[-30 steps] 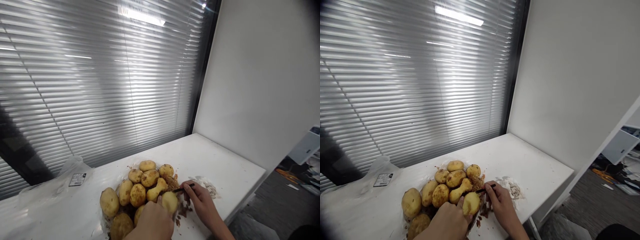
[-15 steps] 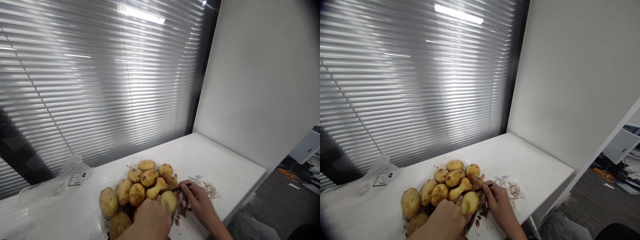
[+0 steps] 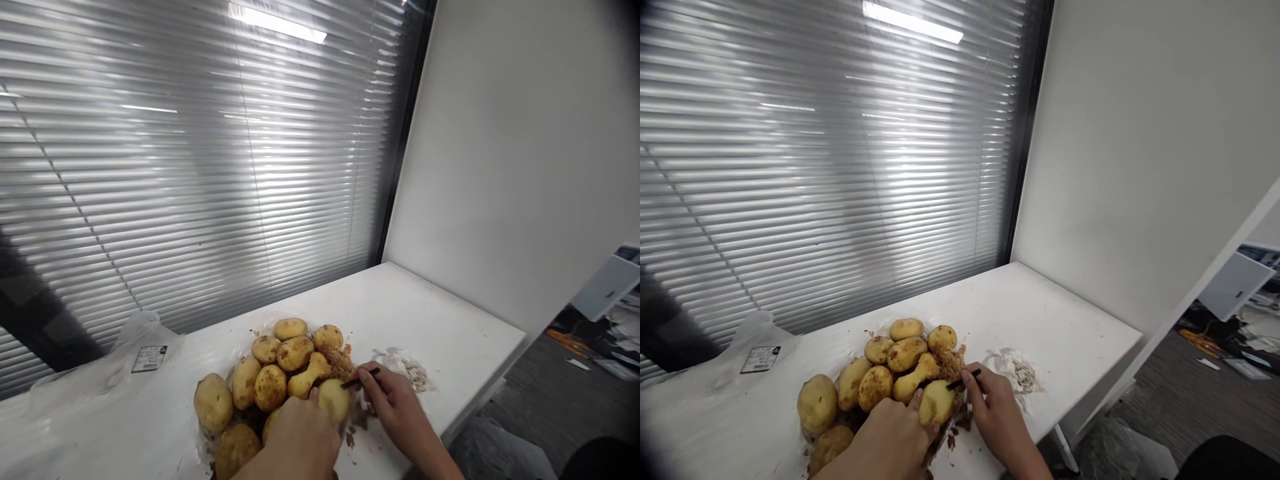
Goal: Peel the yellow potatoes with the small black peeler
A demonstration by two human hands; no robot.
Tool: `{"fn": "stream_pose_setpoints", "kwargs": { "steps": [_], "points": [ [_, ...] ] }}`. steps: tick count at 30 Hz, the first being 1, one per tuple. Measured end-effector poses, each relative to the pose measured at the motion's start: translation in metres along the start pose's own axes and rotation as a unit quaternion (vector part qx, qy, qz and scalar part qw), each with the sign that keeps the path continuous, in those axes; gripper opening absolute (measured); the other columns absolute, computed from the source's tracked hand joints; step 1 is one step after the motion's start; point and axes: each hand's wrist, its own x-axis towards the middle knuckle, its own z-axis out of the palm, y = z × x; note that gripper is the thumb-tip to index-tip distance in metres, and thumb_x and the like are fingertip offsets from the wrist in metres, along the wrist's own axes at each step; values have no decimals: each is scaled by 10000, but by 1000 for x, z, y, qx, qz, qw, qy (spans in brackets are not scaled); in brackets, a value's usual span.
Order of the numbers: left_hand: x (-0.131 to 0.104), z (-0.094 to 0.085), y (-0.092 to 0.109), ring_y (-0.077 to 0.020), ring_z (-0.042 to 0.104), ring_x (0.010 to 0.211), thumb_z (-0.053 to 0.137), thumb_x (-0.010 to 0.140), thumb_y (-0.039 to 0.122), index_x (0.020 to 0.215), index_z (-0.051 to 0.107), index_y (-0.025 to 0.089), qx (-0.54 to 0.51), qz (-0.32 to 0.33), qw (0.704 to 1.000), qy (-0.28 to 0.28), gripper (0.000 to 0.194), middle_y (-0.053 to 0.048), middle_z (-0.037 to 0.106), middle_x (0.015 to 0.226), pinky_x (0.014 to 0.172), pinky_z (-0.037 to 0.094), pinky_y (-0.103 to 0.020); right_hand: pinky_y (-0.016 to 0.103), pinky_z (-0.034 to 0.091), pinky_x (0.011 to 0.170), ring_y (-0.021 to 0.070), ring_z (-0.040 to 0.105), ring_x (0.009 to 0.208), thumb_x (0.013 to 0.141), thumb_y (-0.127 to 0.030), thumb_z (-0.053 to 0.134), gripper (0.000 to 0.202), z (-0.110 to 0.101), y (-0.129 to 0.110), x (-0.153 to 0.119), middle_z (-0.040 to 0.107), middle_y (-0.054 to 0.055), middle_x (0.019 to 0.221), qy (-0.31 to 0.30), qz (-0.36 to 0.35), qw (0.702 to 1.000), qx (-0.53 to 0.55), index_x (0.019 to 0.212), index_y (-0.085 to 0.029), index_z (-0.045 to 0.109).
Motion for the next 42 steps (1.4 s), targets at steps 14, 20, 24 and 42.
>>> {"fn": "stream_pose_setpoints", "kwargs": {
  "steps": [14, 20, 24, 42],
  "points": [
    [3, 5, 1, -335, 635, 1015, 625, 856, 298, 1238, 623, 161, -25, 6, 999, 26, 406, -251, 621, 1186, 764, 528, -420, 238, 433, 516, 149, 551, 565, 951, -504, 421, 444, 1, 0, -6, 619, 46, 681, -14, 1, 1000, 16, 759, -166, 637],
    [2, 3, 1, -340, 599, 1094, 630, 860, 312, 1244, 616, 160, -18, 3, 1000, 10, 413, -230, 651, 1135, 790, 516, -415, 236, 465, 551, 157, 586, 580, 969, -456, 407, 428, -3, -11, -10, 648, 45, 674, -7, -45, 999, -19, 777, -174, 665],
    [1, 3, 1, -338, 613, 1062, 639, 850, 309, 1234, 625, 166, -18, 7, 999, 27, 411, -229, 658, 1120, 771, 521, -412, 246, 489, 604, 181, 629, 658, 963, -442, 424, 396, -3, -8, -13, 676, 65, 729, 30, -55, 997, -44, 809, -175, 673],
    [0, 4, 2, -319, 626, 1027, 646, 849, 328, 1178, 659, 169, -26, 12, 999, 35, 366, -184, 690, 1029, 797, 508, -409, 252, 427, 516, 156, 542, 547, 924, -571, 439, 486, 6, 1, -4, 611, 36, 630, 28, 31, 999, 26, 794, -164, 670]
  ]
}}
